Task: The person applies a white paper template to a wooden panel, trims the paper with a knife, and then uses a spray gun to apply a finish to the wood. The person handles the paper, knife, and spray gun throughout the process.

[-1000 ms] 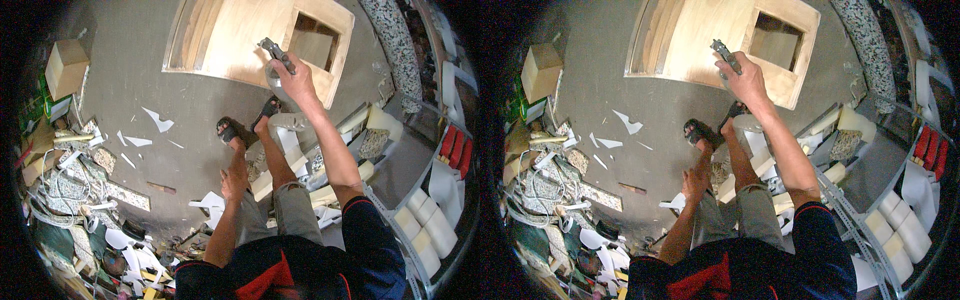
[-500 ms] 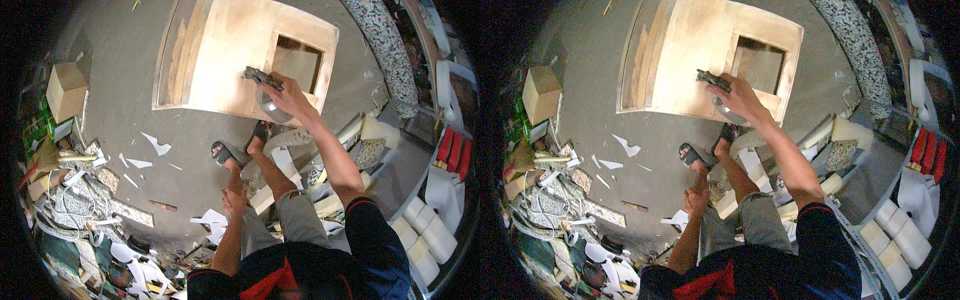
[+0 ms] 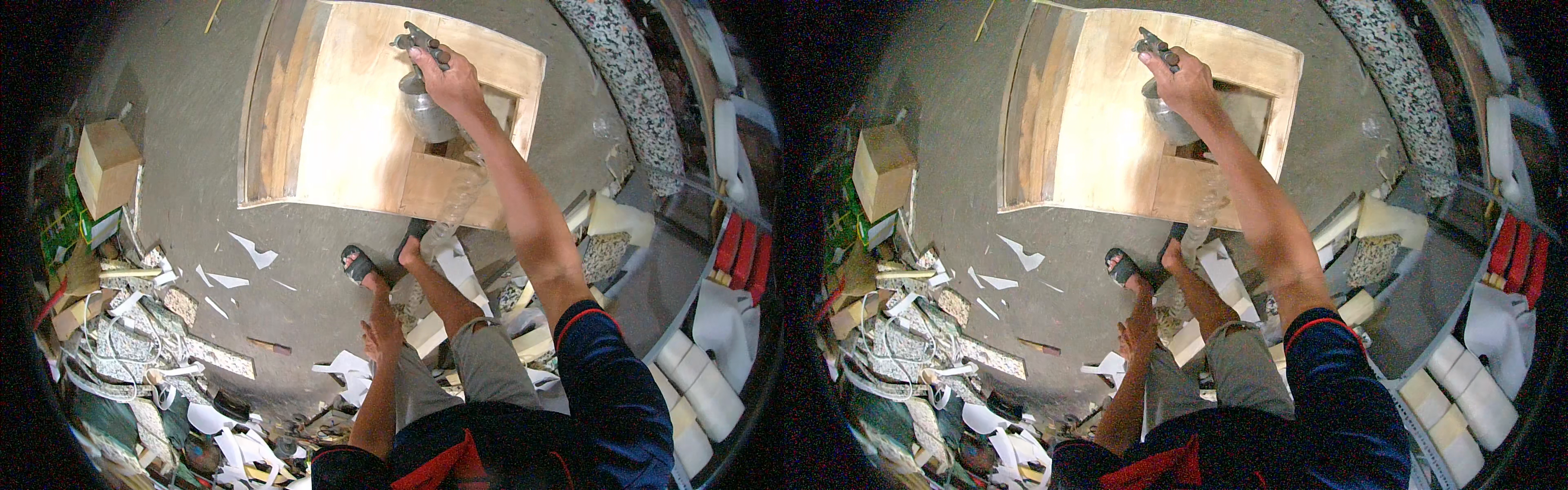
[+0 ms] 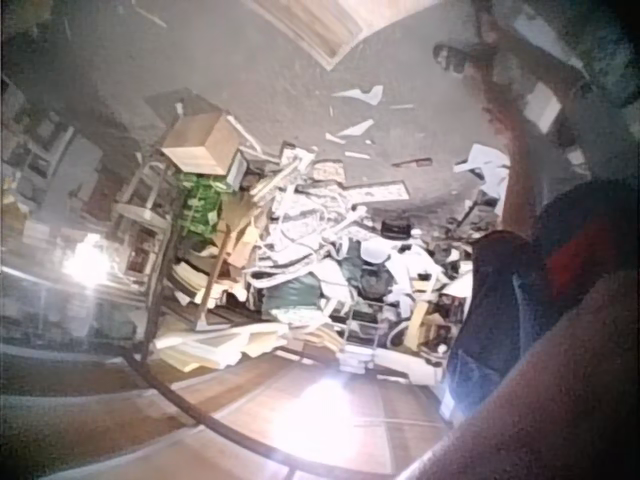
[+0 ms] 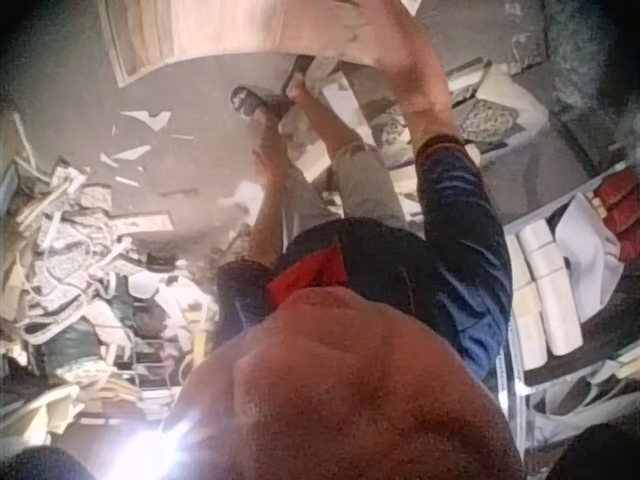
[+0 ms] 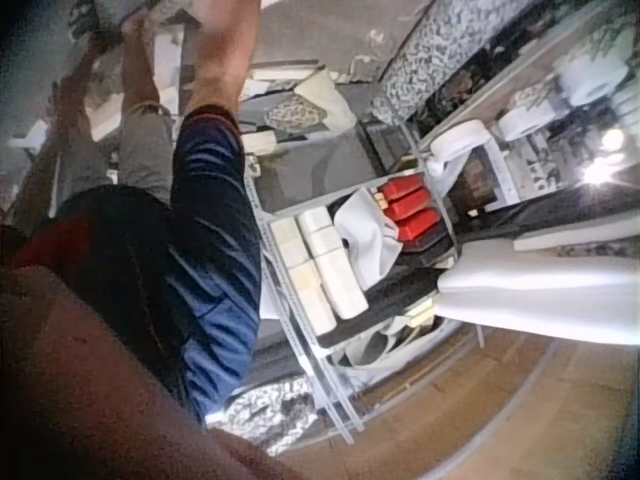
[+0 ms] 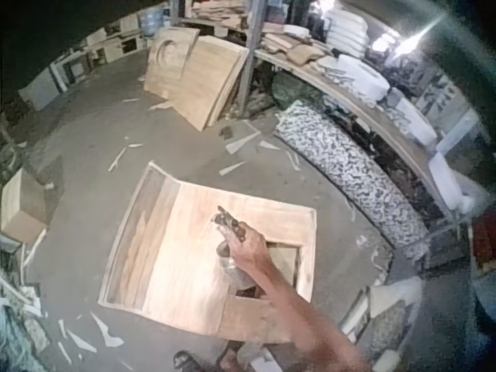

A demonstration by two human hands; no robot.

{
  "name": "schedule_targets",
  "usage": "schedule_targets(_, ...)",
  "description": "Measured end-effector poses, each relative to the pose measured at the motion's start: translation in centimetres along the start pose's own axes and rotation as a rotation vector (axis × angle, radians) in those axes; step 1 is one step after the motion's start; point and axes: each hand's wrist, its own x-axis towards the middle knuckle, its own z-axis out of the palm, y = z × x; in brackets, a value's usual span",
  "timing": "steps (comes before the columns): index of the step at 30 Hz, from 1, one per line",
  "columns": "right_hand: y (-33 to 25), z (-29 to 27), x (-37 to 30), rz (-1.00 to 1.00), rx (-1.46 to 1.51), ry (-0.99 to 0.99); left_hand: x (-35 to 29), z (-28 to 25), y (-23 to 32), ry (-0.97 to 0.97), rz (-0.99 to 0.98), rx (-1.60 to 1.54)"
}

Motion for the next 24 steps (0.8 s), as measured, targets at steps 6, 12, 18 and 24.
schedule_targets(6, 1.5, -0.5, 0.7, 0.044, 0.201, 0.098, -1.0, -2.5, 2.4, -0.033, -0.051, 0.022)
schedule_targets(12, 2.5, -2.0, 0.0, 0.238, 0.365, 0.167, -1.3, -3.7, 3.3, 0.013, 0.042, 0.091)
schedule_targets(18, 3.4, -4.5, -1.3, 0.322, 0.455, 0.185, -1.6, -4.7, 4.6, 0.009, -0.002, 0.102)
schedule_targets(24, 5.1, -6.2, -1.9, 0.353, 0.37, 0.202, -0.5, -3.7, 3.6, 0.091, 0.152, 0.124)
